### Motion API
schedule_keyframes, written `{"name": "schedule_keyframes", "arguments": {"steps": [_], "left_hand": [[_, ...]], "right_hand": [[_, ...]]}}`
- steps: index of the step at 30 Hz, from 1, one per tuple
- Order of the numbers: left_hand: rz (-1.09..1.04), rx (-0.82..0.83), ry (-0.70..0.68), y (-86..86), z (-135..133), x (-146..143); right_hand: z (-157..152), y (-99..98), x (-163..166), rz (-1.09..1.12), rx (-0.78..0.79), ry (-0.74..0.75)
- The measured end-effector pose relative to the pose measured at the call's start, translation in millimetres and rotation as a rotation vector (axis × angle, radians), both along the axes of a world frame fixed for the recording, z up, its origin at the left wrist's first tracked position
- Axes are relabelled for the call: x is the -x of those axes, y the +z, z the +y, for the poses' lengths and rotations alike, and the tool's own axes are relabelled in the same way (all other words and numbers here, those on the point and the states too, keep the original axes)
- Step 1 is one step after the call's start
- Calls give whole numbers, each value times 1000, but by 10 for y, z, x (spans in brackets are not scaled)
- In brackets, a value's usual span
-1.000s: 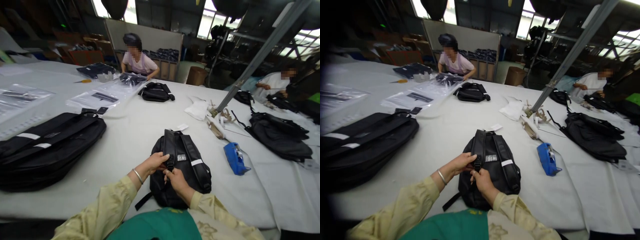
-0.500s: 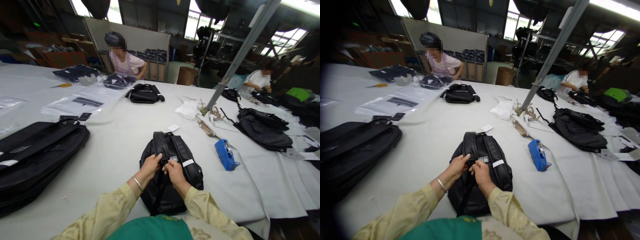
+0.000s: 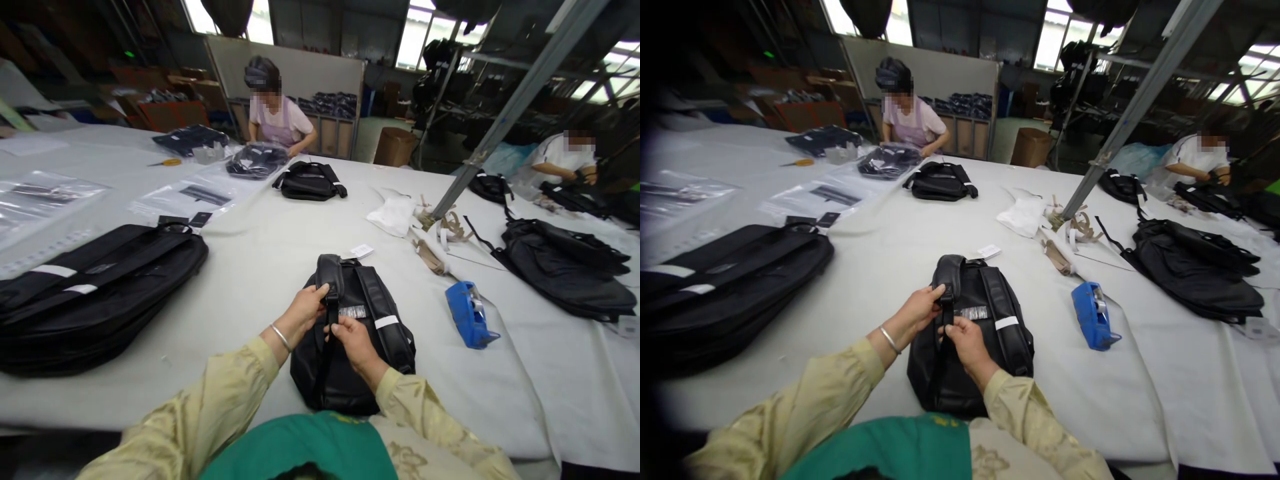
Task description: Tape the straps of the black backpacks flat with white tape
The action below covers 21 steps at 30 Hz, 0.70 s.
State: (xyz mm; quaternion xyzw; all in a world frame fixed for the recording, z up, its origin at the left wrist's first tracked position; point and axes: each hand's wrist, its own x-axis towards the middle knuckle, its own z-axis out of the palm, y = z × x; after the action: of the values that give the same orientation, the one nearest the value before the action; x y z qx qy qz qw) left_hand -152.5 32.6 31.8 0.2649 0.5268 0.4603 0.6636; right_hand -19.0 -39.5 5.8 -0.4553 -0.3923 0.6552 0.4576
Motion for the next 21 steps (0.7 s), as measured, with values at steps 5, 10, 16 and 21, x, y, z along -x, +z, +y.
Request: {"name": "schedule_keyframes", "arguments": {"steps": [5,10,16,21], "left_hand": [[-19,0,18,151,46,52],[-13,49,70,241,145,116],[-42,33,80,213,175,184],[-72,24,89,207,125,155]], "right_hand": [[-2,36,68,-94,1,15],[231,219,153,-131,-129,12],[112,-12,237,-99,4,-11],[353,178,287,-269,-236,-124]]}}
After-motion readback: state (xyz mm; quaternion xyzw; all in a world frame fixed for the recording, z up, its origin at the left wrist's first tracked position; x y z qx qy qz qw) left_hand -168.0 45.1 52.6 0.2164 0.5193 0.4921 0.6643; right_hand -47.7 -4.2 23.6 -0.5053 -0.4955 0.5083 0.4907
